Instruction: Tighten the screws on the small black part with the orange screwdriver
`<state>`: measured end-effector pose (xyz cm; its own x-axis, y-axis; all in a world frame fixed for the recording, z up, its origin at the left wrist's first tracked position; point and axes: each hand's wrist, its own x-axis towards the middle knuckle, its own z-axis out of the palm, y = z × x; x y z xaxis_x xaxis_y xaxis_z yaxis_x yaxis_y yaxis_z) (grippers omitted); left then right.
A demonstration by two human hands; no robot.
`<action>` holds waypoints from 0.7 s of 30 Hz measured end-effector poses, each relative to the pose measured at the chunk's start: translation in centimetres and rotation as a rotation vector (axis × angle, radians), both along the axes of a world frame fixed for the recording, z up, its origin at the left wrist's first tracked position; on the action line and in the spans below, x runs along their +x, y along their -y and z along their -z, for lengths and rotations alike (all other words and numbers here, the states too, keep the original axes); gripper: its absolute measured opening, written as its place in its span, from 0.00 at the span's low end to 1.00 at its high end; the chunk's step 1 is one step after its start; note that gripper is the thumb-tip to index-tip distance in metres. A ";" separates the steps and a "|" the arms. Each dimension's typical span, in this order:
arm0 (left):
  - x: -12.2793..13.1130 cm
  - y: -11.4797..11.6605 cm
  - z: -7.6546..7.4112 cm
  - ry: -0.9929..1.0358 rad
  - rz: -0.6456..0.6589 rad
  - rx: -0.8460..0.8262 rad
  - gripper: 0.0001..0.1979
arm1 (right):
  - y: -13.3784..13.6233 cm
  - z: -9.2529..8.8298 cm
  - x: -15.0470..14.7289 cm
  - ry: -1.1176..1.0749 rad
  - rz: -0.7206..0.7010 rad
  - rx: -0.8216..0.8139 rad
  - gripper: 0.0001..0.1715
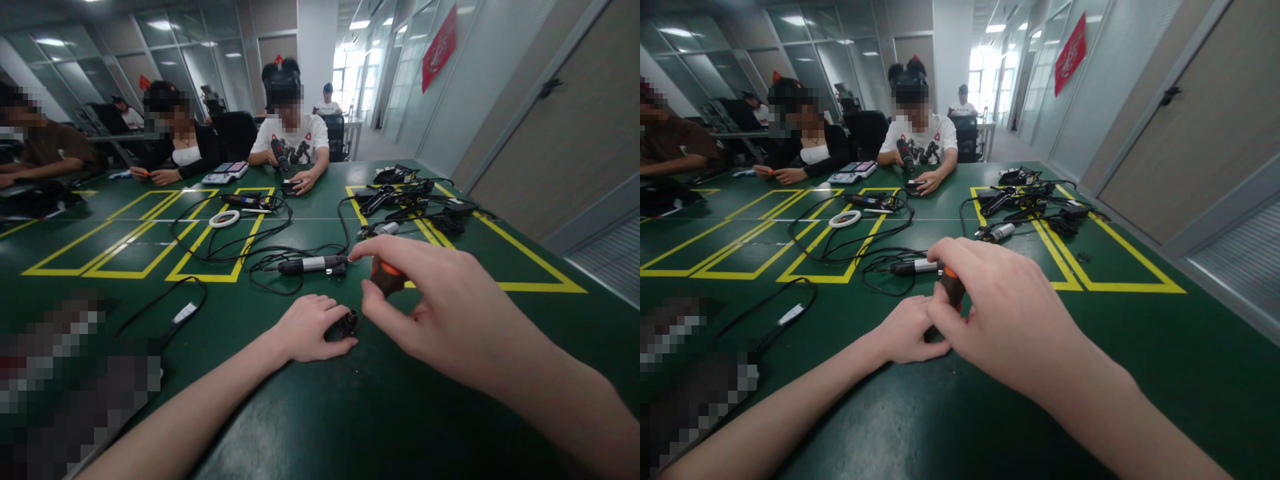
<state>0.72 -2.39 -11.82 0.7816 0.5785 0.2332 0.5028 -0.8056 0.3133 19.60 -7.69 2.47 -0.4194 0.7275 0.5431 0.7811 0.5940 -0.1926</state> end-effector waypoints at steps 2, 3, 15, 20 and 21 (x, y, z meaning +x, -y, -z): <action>0.0 0.0 -0.1 -0.001 0.000 -0.006 0.17 | 0.1 -0.1 0.0 0.027 0.022 -0.001 0.11; 0.0 0.0 -0.1 0.000 0.001 -0.004 0.17 | 0.1 0.0 0.0 0.049 0.048 0.002 0.10; 0.1 -0.1 -0.1 -0.009 -0.003 0.009 0.17 | 0.3 -0.6 -0.2 0.088 0.066 -0.031 0.13; 0.0 -0.1 0.0 -0.005 0.008 0.008 0.19 | 0.3 -0.5 -0.1 0.109 0.077 -0.040 0.16; 0.0 -0.1 0.1 -0.005 0.008 0.007 0.19 | 0.3 -0.5 -0.1 0.100 0.068 -0.039 0.16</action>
